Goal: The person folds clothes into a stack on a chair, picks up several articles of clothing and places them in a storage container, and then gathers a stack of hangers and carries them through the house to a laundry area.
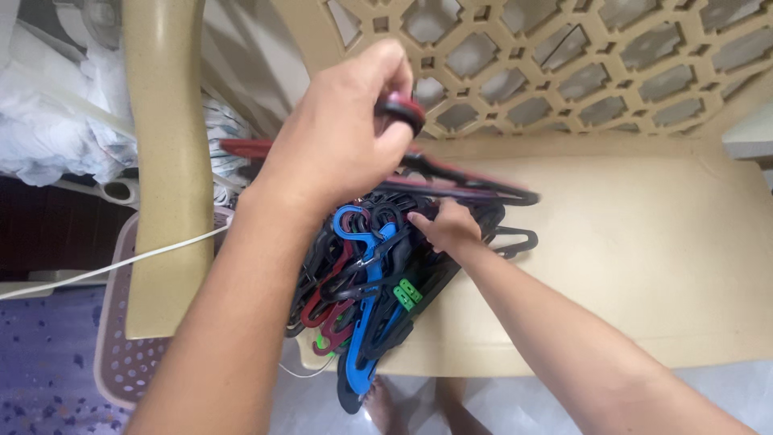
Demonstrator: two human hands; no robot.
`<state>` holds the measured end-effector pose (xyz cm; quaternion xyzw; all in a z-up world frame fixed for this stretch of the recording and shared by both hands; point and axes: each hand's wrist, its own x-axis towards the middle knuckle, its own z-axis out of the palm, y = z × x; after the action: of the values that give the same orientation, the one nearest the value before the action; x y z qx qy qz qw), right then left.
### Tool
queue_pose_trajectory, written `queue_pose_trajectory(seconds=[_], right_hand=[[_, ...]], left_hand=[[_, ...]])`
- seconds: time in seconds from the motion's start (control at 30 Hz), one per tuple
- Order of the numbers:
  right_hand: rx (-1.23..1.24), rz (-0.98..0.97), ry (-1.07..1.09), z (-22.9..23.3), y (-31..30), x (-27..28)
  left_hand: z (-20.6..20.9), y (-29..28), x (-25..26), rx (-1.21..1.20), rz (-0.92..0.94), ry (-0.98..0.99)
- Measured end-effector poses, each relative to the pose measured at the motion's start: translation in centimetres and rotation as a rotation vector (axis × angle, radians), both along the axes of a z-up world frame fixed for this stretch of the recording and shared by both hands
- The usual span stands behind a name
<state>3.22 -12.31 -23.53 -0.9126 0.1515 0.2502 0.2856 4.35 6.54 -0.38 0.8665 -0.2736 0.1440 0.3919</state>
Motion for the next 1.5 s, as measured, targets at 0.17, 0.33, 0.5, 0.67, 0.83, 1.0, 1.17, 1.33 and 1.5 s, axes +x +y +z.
queue_pose_trajectory(seconds=[0.17, 0.33, 0.5, 0.67, 0.83, 1.0, 1.17, 1.33, 1.5], right_hand=[[0.122, 0.027, -0.148, 2.9, -0.5, 0.3], [0.108, -0.099, -0.110, 4.1, -5.3, 0.9], [0.263, -0.274, -0.204, 3.8, -13.0, -0.4], [0.197, 0.029, -0.703, 11.4, -19.1, -0.7], [-0.394, 0.436, -0.201, 23.0, -21.2, 1.2], [-0.663, 0.527, -0.227, 27.5, -24.7, 3.2], [-0.619, 0.704, -0.194, 28.4, -19.2, 5.6], [-0.300, 1.050, -0.446, 27.8, -8.7, 7.1], [0.038, 0.885, -0.515, 24.7, -5.3, 7.4]], left_hand=[[0.0, 1.3, 0.1, -0.118, 0.016, 0.312], [1.0, 1.7, 0.8, -0.164, 0.058, 0.278], [1.9, 1.2, 2.1, -0.163, 0.135, 0.205], [0.5, -1.1, 4.7, -0.223, 0.096, 0.106], [-1.7, -2.8, 7.8, -0.291, 0.043, 0.074], [-2.7, -1.6, 9.4, -0.225, 0.143, 0.218], [-2.9, -3.3, 9.4, -0.385, -0.090, 0.287], [-0.4, -6.7, 8.1, -0.398, -0.061, 0.502], [-0.6, -5.6, 6.9, -0.332, -0.097, 0.389]])
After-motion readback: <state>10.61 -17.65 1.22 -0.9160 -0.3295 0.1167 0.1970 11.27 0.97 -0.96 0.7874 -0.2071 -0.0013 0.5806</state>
